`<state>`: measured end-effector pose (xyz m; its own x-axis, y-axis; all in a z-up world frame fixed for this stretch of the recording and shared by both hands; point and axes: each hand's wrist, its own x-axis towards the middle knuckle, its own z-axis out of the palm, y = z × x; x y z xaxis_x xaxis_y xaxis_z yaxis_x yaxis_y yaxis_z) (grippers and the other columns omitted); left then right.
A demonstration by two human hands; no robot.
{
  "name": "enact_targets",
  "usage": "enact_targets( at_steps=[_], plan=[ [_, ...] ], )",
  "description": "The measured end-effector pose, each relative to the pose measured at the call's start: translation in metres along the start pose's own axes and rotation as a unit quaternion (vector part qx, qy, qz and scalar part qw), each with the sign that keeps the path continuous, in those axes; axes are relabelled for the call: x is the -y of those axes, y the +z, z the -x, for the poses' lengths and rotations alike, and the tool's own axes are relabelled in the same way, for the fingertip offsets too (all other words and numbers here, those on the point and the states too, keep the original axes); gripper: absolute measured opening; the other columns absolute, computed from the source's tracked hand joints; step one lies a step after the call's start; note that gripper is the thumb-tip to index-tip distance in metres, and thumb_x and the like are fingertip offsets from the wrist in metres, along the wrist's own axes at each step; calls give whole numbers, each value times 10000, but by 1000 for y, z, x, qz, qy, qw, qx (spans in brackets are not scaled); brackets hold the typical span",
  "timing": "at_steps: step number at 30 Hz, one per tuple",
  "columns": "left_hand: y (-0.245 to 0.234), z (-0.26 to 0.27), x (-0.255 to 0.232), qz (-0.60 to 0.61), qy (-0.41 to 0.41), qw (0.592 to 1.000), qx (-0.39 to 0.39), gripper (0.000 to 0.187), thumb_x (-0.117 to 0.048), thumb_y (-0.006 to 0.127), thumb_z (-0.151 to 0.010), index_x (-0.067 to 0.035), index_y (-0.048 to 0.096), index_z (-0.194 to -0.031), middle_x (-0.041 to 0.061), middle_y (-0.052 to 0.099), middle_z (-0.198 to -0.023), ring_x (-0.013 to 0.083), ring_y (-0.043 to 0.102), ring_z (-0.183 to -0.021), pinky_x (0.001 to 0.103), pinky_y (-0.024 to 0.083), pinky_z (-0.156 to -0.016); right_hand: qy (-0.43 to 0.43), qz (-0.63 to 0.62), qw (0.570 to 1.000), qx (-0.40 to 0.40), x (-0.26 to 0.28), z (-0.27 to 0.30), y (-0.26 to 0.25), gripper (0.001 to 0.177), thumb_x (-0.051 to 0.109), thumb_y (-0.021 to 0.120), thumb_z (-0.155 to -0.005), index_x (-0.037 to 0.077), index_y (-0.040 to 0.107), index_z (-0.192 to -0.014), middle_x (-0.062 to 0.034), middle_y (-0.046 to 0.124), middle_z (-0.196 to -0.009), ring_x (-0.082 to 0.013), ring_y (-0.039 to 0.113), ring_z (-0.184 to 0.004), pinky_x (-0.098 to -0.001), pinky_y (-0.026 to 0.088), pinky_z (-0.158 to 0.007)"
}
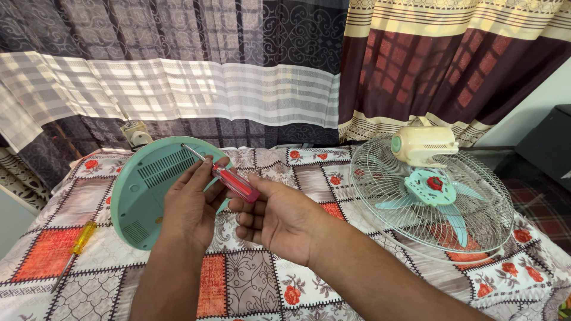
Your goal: The person uses a red-handled screwdriver to loosen and remove screws from the back cover of a light green electric fan. The fan is placed on a patterned tablecloth, and the person works methodically to detach the cover.
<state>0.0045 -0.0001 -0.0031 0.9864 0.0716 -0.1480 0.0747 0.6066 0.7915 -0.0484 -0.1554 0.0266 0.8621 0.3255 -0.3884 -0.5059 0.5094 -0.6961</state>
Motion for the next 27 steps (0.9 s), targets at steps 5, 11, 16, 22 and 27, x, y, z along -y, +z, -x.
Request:
enact_targets(
  at_steps=[5,11,16,22,27],
  plan=[
    [-3,-4,-6,-22,0,1000,-20,263,-212,594,-995,-39,637,-1189,116,755,-1137,225,710,-1006,384,603,-900,-46,141,985,-88,-1,6,10,307,341,653,-982,42,651,-1055,-56,673,-795,-150,573,-642,-334,530,-685],
    [-12,-29,-14,-10,-20,996,-83,268,-181,511,-1029,-11,582,-1223,119,736,-1185,226,722,-1080,380,597,-938,-163,339,918,-126,-12,15,20,424,313,718,-915,77,689,-1266,-4,638,-793,-77,541,-660,-275,477,-631],
    [-15,-60,-14,40,-52,992,-106,258,-201,490,-1044,-30,575,-1218,99,722,-1207,218,734,-1098,394,597,-963,-247,474,829,-168,-18,21,21,464,286,733,-878,133,685,-1314,-50,667,-778,-104,572,-630,-298,492,-577],
    [-8,-78,-18,87,-93,982,-139,283,-265,474,-1062,-66,622,-1198,50,738,-1169,166,733,-1060,397,585,-937,-346,544,740,-192,-27,24,17,446,235,741,-863,136,696,-1294,-65,731,-888,-131,630,-645,-299,534,-615],
    [-4,-79,-17,117,-100,977,-151,265,-254,472,-1067,-57,630,-1147,44,751,-1131,143,743,-1008,392,608,-934,-329,551,737,-212,-32,25,15,456,253,753,-860,160,698,-1303,-95,743,-898,-153,626,-637,-311,536,-616]
  ],
)
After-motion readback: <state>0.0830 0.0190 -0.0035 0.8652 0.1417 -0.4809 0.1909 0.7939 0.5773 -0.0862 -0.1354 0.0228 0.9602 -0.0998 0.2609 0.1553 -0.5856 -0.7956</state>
